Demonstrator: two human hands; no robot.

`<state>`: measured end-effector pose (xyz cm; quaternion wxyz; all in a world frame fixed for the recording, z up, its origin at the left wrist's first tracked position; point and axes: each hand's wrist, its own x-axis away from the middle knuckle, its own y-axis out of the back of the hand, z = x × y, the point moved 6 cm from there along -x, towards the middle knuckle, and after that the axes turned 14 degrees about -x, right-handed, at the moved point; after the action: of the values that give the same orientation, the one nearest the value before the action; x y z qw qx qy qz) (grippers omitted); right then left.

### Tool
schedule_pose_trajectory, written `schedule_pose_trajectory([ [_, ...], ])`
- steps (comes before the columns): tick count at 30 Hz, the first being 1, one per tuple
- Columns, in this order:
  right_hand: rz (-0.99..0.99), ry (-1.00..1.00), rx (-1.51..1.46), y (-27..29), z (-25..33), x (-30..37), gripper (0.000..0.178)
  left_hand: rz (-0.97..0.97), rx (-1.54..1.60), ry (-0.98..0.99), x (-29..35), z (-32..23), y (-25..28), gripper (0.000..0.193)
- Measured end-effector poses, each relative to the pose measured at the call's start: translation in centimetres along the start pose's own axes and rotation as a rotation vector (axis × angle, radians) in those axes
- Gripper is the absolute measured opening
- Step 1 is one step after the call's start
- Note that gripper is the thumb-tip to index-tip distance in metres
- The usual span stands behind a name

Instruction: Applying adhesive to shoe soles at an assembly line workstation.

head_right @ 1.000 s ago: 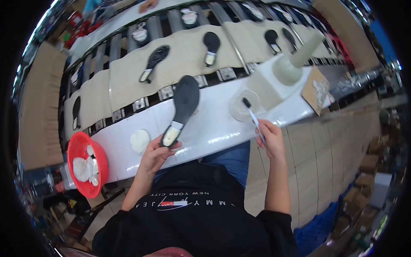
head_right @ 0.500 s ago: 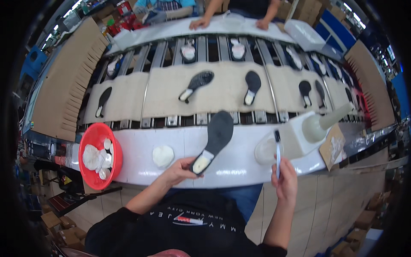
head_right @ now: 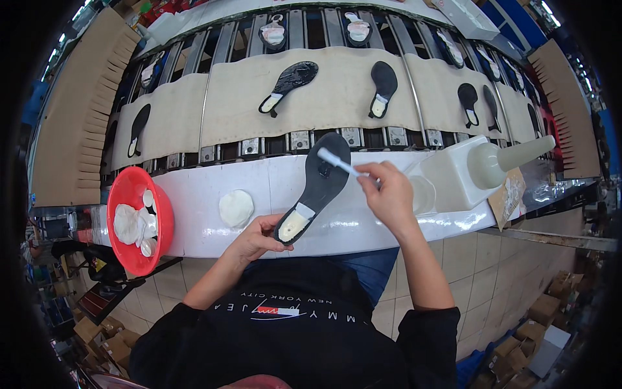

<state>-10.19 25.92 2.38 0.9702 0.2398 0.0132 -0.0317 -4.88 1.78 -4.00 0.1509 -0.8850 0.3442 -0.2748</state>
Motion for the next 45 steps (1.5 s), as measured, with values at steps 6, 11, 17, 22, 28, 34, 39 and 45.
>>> schedule_pose_trajectory([
  [6,-0.125,0.087,0.061,1.0,-0.2,-2.9,0.015,-0.005,-0.006,0.027,0.0,0.2,0.0,0.059],
  [11,-0.049,0.104,0.032,0.2,0.3,-1.2,0.016,0.002,-0.033,-0.007,-0.1,0.1,0.3,0.06],
  [17,0.034,0.076,-0.026,-0.8,2.0,2.4,0.018,0.004,-0.089,0.008,0.0,-0.1,0.3,0.063],
  [22,0.058,0.047,-0.03,-1.7,3.7,5.8,0.017,-0.022,-0.141,0.007,0.0,-0.1,0.4,0.066],
  [28,0.092,-0.035,-0.229,-1.9,5.3,8.9,0.017,-0.061,-0.177,-0.023,0.2,0.2,0.2,0.067],
  [34,-0.024,-0.098,-0.302,-3.6,3.9,10.4,0.021,-0.073,-0.178,-0.052,0.0,0.1,-0.8,0.067],
  [39,-0.215,-0.152,-0.178,-2.0,2.1,11.6,0.022,-0.109,-0.194,-0.052,0.0,0.2,-1.2,0.066],
  [45,-0.183,-0.091,-0.259,-2.9,3.5,10.7,0.021,-0.138,-0.208,-0.077,0.2,0.1,-1.8,0.066],
])
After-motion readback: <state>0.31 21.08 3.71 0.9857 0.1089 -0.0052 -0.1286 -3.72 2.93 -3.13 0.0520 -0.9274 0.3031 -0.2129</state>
